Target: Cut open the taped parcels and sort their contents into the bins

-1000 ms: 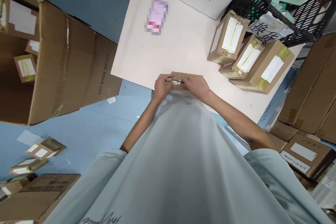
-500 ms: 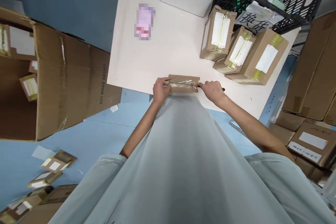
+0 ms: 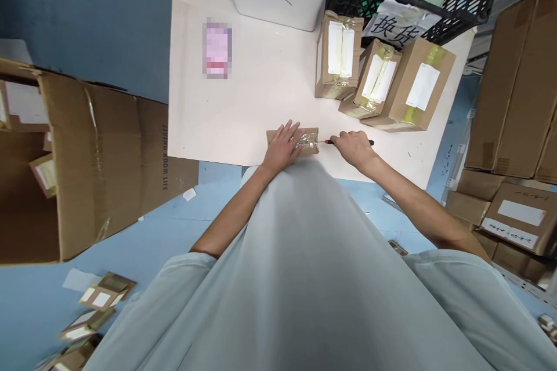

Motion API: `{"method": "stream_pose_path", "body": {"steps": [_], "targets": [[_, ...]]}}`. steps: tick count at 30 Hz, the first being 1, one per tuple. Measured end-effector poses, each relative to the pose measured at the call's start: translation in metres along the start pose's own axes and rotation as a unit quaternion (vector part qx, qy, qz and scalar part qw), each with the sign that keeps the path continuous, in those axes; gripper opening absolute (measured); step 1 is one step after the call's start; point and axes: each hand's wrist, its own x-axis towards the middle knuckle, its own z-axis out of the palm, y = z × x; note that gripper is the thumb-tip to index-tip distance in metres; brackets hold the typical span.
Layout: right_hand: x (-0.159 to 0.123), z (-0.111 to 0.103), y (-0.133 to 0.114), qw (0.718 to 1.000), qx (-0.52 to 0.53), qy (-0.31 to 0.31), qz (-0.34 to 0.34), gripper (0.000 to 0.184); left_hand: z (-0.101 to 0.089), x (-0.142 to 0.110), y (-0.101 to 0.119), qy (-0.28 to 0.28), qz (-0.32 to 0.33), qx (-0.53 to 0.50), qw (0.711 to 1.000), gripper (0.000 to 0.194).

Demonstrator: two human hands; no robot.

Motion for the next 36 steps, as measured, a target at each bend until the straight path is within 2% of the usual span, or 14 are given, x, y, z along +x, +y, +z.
{"method": "stream_pose_path", "body": {"steps": [3,6,11,14,18,25,30,36], "targets": [[-0.01,0.003,0.008,0.999,0.041,0.002,0.029,0.045,0.002,-0.004,0.0,0.008,-0.003,0.008,1.0,0.053],[-0.018,0.011,0.004,0.991,0.12,0.03,0.053,0.047,0.004,-0.005,0.004,0.013,-0.012,0.028,0.999,0.057],[-0.023,0.028,-0.026,0.973,0.207,0.035,0.095,0.062,0.008,-0.005,0.009,-0.013,-0.033,0.14,0.989,0.064],[-0.024,0.031,-0.046,0.965,0.229,0.019,0.124,0.063,0.01,-0.005,0.007,-0.029,-0.011,0.173,0.984,0.063],[-0.023,0.024,-0.066,0.96,0.232,0.003,0.159,0.062,0.012,-0.005,0.003,-0.044,0.037,0.151,0.987,0.053],[-0.014,-0.001,-0.089,0.958,0.214,-0.033,0.187,0.067,0.013,-0.003,0.002,-0.038,0.033,0.114,0.992,0.049],[-0.011,-0.011,-0.094,0.962,0.195,-0.064,0.182,0.062,0.012,-0.002,0.004,-0.037,0.035,0.106,0.993,0.047],[-0.01,-0.005,-0.092,0.962,0.193,-0.077,0.179,0.058,0.013,-0.002,0.003,-0.032,0.045,0.099,0.994,0.047]]}}
